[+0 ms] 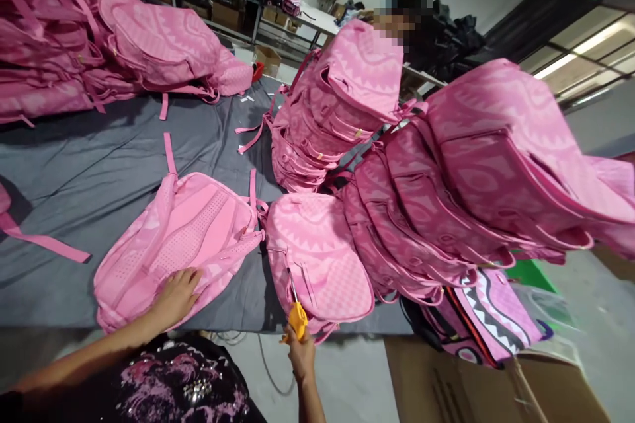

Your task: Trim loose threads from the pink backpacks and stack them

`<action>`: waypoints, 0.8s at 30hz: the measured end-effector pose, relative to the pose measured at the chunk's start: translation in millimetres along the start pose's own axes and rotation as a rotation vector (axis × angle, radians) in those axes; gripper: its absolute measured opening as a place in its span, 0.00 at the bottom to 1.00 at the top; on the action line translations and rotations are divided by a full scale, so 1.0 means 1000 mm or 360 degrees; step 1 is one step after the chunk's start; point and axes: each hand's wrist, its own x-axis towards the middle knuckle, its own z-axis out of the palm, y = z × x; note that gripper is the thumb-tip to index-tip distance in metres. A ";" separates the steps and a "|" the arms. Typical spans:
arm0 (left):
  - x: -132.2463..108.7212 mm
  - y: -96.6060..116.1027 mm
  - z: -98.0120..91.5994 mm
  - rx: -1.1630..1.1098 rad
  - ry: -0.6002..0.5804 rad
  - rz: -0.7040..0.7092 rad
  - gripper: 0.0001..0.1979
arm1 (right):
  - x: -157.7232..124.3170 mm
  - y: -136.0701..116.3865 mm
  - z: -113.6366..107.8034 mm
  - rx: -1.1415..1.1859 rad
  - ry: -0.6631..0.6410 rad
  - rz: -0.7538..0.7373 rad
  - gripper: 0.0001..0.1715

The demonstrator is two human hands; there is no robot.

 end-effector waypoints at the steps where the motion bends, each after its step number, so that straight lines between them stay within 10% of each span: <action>1: 0.001 -0.002 -0.001 -0.0061 -0.0007 0.0036 0.27 | -0.003 -0.001 0.002 -0.0017 0.0006 0.0101 0.33; 8: 0.007 -0.028 -0.037 -0.1022 0.0001 0.0093 0.25 | -0.038 -0.027 0.029 0.0122 -0.0147 0.0176 0.37; 14: -0.001 -0.018 -0.041 -0.0706 -0.0214 0.0228 0.32 | -0.068 -0.077 0.057 0.0329 -0.0408 0.0207 0.39; 20: -0.013 -0.068 -0.048 -0.0216 0.0257 -0.0512 0.40 | -0.086 -0.124 0.063 -0.0295 -0.0613 -0.0563 0.39; 24: -0.016 -0.111 -0.045 -0.0008 0.0238 -0.0685 0.33 | -0.099 -0.170 0.087 -0.0449 -0.0480 -0.1073 0.32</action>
